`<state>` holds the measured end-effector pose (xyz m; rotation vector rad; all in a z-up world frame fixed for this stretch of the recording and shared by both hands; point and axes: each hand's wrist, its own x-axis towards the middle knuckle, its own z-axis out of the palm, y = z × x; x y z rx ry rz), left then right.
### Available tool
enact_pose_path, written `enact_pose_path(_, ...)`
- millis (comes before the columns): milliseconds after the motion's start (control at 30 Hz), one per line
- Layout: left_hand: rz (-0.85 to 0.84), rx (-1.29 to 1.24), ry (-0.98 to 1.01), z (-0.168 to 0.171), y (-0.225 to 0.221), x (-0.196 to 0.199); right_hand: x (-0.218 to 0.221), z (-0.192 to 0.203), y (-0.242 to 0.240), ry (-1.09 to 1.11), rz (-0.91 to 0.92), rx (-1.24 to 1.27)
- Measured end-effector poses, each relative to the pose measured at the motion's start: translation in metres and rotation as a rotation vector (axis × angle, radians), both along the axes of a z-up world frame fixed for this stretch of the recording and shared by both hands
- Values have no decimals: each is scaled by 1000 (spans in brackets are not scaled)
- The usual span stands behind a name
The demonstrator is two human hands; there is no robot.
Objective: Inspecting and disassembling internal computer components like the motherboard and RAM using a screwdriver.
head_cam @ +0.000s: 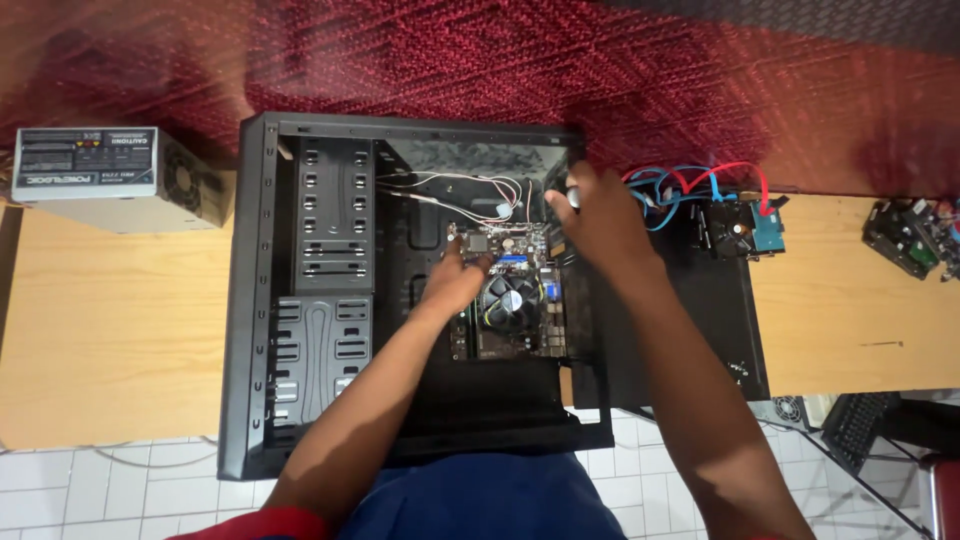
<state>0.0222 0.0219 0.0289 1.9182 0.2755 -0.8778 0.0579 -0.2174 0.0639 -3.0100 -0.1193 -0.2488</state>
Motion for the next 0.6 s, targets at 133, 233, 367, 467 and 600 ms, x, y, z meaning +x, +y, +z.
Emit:
enact_pose_path(133, -17, 1, 35, -10, 0, -7, 3, 4, 9, 41, -64, 20)
enact_pose_path(233, 300, -169, 64, -45, -19, -21, 12, -2, -1, 77, -39, 56)
enact_pose_path(367, 520, -260, 175, -55, -42, -41, 10, -4, -8, 146, 74, 253)
enact_pose_path(467, 541, -319, 190, -95, -44, -32, 12, 2, -21, 271, 78, 257)
enact_pose_path(600, 566, -429, 162, -56, -31, -21, 4, 21, -14, 263, 254, 230)
